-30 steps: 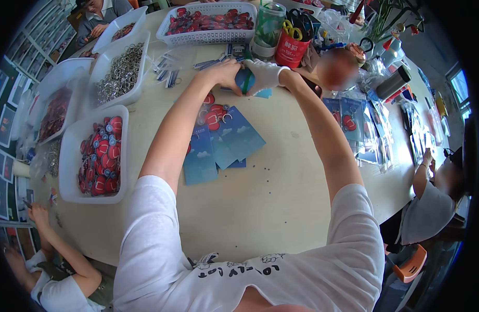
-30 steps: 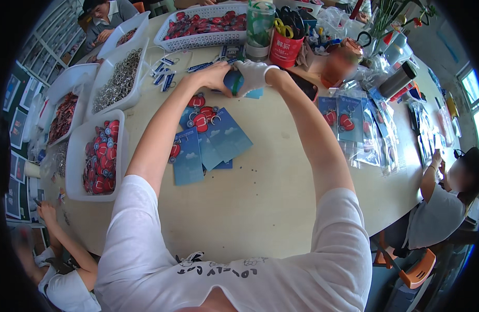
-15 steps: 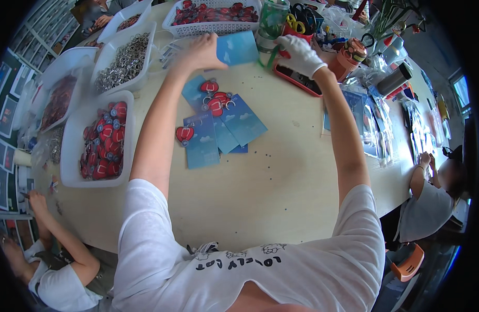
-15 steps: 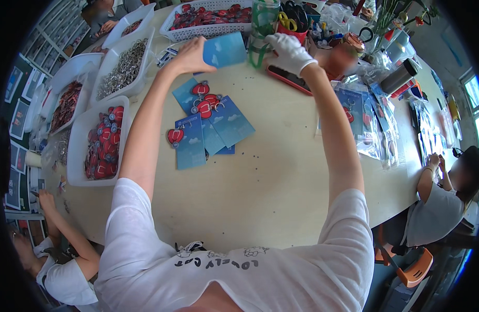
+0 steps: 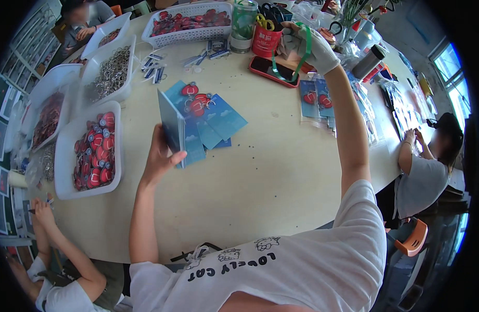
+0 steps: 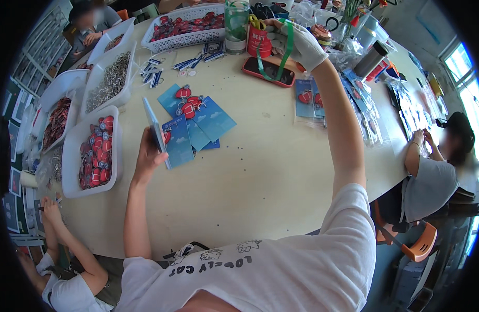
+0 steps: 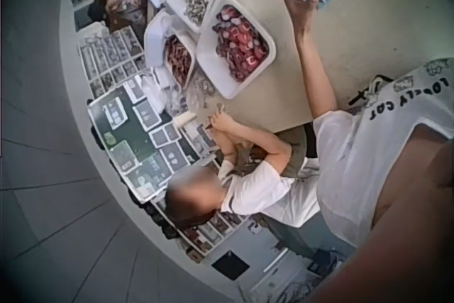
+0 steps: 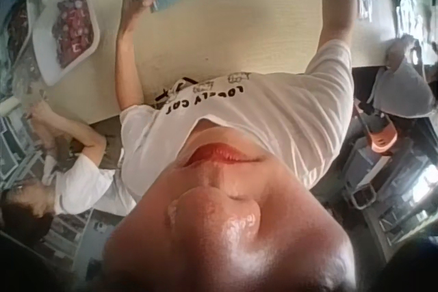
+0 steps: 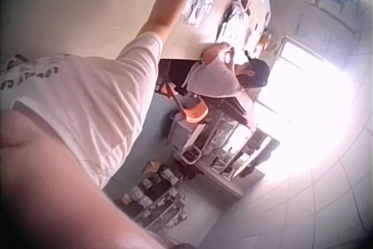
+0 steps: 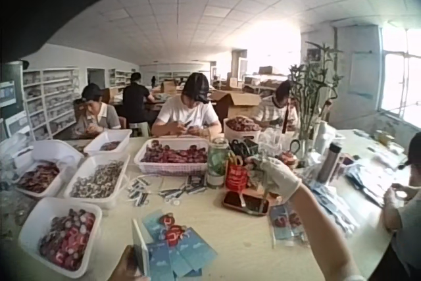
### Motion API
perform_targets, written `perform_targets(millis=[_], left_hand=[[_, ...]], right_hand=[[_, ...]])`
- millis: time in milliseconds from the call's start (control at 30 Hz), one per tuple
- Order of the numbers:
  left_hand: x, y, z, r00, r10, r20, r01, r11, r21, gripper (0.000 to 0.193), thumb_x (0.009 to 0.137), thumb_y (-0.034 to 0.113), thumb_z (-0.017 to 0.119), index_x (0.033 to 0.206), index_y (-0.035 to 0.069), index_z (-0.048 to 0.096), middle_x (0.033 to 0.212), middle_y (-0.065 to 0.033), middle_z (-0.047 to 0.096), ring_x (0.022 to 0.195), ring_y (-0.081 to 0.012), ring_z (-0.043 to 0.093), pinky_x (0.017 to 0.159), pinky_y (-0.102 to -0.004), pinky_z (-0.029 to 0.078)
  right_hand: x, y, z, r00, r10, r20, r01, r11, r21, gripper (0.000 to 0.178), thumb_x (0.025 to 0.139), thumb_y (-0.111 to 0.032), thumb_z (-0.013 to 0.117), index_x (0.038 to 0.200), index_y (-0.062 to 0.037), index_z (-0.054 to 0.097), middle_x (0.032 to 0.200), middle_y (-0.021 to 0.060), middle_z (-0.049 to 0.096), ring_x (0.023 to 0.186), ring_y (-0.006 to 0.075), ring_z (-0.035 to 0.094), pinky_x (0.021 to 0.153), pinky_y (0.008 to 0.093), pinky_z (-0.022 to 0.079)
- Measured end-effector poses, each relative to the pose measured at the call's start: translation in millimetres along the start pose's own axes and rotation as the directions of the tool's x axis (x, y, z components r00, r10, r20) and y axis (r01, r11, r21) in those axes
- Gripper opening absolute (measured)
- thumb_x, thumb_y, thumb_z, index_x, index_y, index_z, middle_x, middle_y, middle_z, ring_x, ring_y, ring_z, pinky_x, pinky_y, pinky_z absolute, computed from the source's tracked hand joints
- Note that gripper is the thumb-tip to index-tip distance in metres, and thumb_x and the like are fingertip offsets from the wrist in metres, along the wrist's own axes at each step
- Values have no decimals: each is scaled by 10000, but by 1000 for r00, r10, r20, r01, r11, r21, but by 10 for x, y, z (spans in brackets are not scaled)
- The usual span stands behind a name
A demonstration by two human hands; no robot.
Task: The person assembles heart-shaped keychains by attaching red heart charms to blue cardboard backing cards. They pick up a charm, align it with the card, and press it into place, repeating this process for multiple units. The person also handles a container of loose charms and stacks the finished keychains on the table.
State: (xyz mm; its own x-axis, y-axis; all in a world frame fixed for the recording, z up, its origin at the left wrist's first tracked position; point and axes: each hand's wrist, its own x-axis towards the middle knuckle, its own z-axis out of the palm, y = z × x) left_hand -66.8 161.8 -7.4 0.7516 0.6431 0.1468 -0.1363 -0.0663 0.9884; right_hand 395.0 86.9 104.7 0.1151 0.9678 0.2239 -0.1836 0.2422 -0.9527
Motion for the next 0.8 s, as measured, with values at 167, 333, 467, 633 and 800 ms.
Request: perform_targets(millis=[167, 333, 467, 633, 800], left_hand=[[-232, -325, -7, 998, 50, -41, -55, 991, -123, 695, 661, 321, 771, 1198, 83, 400, 1000, -6, 402, 928, -117, 408, 854, -279, 343], [-191, -450, 76, 996, 87, -31, -92, 949, -300, 679, 683, 242, 743, 1235, 89, 378, 1047, -9, 404, 973, -124, 424, 888, -275, 361], [-264, -446, 102, 969, 157, -189, -197, 957, -214, 631, 708, 195, 731, 1219, 81, 378, 965, -2, 383, 882, -113, 406, 822, -281, 365], [-233, -490, -82, 882, 173, -438, -312, 911, -268, 546, 753, 171, 712, 1179, 69, 385, 989, -17, 377, 881, -122, 390, 814, -273, 363], [-194, -447, -175, 834, 217, -508, -325, 936, -134, 537, 753, 221, 686, 1162, 52, 383, 951, -24, 370, 865, -132, 377, 826, -282, 333]], right_hand=[[-279, -105, 98, 998, 20, 62, -23, 999, 42, 344, 980, -228, 514, 1249, -21, 567, 1018, 46, 626, 903, 133, 616, 821, 235, 505], [-395, 137, 350, 984, 130, 125, -97, 965, -242, 188, 982, -165, 464, 1032, -1, 543, 911, 22, 531, 845, 97, 546, 744, 210, 478], [-977, 914, 1801, 796, 268, 543, -210, 963, -167, 302, 952, -315, 516, 1089, -62, 605, 1168, 130, 606, 1145, 261, 547, 982, 406, 413], [-906, 1502, 2866, 449, -140, 882, 877, 256, -406, 310, 840, -237, 611, 1125, -114, 618, 1250, 92, 567, 1196, 269, 514, 1034, 437, 364], [-445, 1832, 2596, 564, -52, 824, 795, 306, -525, 389, 739, -192, 681, 1122, -147, 633, 1257, 68, 571, 1195, 269, 515, 1051, 451, 360]])
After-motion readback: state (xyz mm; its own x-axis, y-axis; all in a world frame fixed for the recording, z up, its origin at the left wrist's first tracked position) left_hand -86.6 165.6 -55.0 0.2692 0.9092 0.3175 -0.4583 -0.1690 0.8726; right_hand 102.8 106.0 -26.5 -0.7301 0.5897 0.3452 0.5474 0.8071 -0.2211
